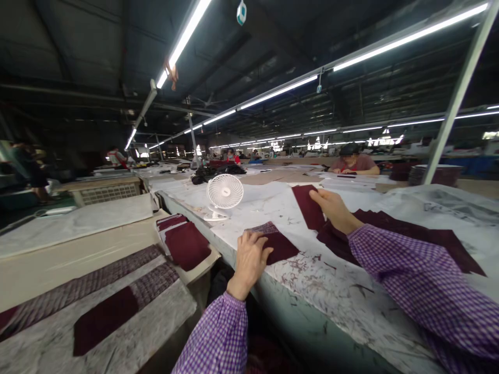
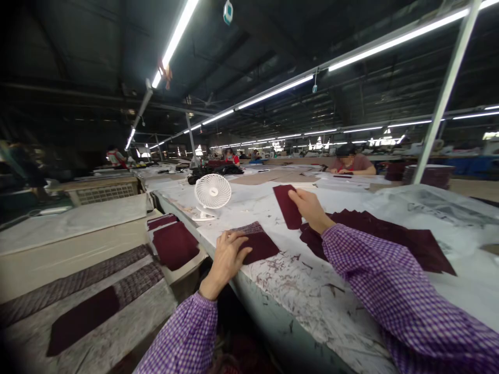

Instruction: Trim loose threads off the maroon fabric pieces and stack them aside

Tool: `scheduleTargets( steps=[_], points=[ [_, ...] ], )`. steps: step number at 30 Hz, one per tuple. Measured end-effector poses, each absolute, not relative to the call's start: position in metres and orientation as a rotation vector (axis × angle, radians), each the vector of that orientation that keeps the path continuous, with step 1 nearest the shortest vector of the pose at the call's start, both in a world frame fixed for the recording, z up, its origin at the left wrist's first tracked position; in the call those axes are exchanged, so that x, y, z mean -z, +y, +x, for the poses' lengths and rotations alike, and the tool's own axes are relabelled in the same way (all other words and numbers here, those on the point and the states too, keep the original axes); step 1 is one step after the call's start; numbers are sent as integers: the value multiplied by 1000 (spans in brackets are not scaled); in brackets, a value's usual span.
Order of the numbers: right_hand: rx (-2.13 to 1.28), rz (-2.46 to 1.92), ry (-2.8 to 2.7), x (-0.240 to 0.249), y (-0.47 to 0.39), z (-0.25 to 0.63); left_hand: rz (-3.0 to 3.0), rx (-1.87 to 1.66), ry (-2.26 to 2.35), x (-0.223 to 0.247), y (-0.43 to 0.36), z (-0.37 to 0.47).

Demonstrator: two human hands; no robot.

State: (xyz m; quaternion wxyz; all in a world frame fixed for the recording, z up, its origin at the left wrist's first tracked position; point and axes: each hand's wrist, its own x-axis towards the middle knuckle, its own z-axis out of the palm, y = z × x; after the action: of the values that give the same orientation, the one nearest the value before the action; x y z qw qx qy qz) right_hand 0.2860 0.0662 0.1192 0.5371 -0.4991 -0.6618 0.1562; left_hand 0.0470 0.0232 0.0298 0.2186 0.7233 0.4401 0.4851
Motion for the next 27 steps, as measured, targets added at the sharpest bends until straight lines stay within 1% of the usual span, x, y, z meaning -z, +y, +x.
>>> scheduleTargets(
  steps=[2, 4, 5, 7, 9, 11, 14, 17, 22, 27],
  points=[
    [-462, -1111, -1874, -119, 48, 261, 1495, -1392, 925, -33, 13, 48],
    [-724, -893, -2350, -120, 33, 242, 1104, -1295, 679, -36, 3, 48],
    [-842, -784, -2514, -119, 29, 237, 991, -1269, 627, -37, -1, 48],
    [-904, -751, -2571, -115, 29, 235, 900, -1305, 637, -37, -6, 47],
    [-828, -909, -2400, -107, 36, 240, 881, -1382, 663, -35, -9, 47],
    [-888, -1025, -2268, -97, 45, 246, 895, -1412, 631, -33, -10, 46],
    [-1264, -1051, -2199, -87, 49, 248, 945, -1423, 615, -28, -11, 42],
    [-1435, -1081, -2106, -85, 43, 242, 1020, -1417, 684, -26, -8, 32],
    [-1384, -1099, -2154, -87, 44, 241, 1410, -1316, 962, -40, 11, 27],
    [-1152, -1244, -2282, -79, 55, 249, 2004, -1060, 1240, -53, 37, 52]
  ],
)
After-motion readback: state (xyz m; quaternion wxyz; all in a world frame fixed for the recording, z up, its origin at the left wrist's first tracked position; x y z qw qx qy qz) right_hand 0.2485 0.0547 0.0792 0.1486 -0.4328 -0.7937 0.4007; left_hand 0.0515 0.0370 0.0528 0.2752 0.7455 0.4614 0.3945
